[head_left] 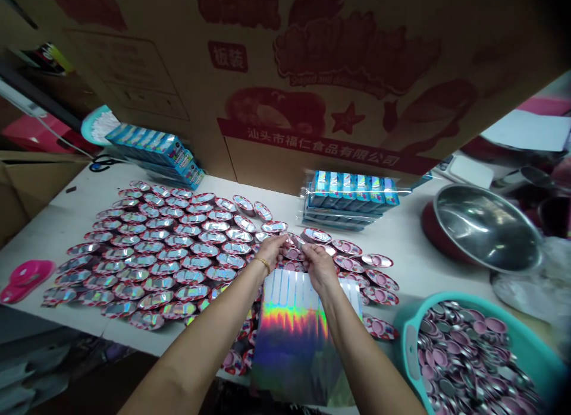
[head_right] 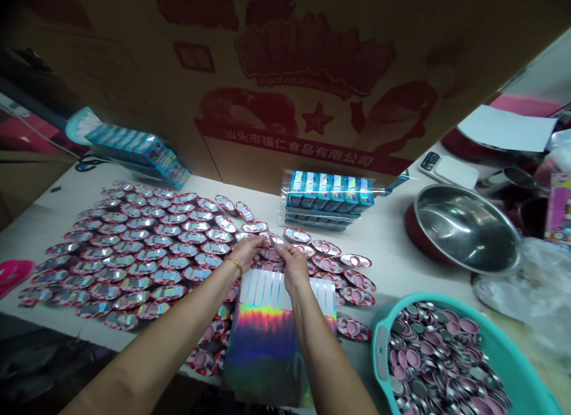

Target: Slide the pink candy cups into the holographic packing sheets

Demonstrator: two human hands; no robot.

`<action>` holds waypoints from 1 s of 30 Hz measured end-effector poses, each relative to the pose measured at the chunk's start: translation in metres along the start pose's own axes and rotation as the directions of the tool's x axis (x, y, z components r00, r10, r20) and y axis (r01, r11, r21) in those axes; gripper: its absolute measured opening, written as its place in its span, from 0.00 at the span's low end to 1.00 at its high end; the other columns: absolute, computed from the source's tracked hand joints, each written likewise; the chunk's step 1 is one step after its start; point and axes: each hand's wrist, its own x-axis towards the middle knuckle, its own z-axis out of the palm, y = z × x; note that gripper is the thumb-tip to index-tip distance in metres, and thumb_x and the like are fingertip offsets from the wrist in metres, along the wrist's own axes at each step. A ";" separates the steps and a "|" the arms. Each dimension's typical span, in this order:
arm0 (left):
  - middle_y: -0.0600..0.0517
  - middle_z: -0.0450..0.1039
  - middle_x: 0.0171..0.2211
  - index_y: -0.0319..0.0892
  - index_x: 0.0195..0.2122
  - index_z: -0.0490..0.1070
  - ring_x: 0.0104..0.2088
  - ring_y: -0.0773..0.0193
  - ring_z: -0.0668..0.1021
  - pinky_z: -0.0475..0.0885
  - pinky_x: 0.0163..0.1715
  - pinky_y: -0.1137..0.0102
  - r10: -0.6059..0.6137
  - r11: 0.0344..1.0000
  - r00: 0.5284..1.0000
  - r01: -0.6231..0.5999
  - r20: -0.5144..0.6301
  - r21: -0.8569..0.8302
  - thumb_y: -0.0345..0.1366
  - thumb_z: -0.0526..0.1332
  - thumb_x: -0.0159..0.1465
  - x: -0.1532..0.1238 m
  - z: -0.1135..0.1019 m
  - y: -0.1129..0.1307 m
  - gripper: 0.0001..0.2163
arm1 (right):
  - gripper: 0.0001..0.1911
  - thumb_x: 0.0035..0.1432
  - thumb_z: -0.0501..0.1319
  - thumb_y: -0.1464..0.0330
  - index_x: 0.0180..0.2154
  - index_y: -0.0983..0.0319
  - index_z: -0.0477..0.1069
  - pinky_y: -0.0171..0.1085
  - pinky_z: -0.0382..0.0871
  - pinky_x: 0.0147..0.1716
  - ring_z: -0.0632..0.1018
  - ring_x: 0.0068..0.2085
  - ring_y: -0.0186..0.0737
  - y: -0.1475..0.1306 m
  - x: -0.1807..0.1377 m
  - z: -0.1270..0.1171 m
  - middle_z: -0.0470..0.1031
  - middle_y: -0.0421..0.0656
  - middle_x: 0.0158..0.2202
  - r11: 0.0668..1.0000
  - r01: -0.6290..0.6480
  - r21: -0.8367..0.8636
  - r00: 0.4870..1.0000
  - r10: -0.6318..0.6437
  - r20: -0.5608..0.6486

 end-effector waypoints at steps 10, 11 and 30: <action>0.57 0.63 0.18 0.37 0.26 0.67 0.15 0.77 0.61 0.46 0.13 0.79 0.034 0.999 0.999 -0.035 0.012 0.014 0.39 0.64 0.46 0.003 -0.002 0.004 0.11 | 0.14 0.35 0.67 0.62 0.24 0.62 0.69 0.29 0.52 0.17 0.63 0.18 0.28 0.003 0.003 -0.003 0.65 0.34 0.16 0.999 0.015 -0.050 1.000 -0.013 0.023; 0.58 0.62 0.17 0.37 0.26 0.67 0.14 0.77 0.60 0.47 0.14 0.78 0.055 0.997 0.998 -0.053 -0.033 0.054 0.39 0.63 0.48 0.005 -0.002 0.004 0.10 | 0.14 0.36 0.67 0.61 0.25 0.62 0.70 0.30 0.53 0.18 0.64 0.18 0.29 0.006 0.006 -0.003 0.66 0.34 0.16 0.995 0.042 -0.091 0.999 -0.043 -0.006; 0.47 0.71 0.33 0.42 0.28 0.72 0.35 0.61 0.71 0.61 0.36 0.71 0.608 0.426 0.768 -0.101 -0.202 0.899 0.37 0.55 0.57 0.019 0.007 -0.005 0.08 | 0.11 0.53 0.52 0.65 0.30 0.60 0.73 0.41 0.52 0.39 0.67 0.42 0.47 0.024 0.022 0.010 0.72 0.46 0.36 0.195 -0.018 -0.981 0.847 -0.519 -0.118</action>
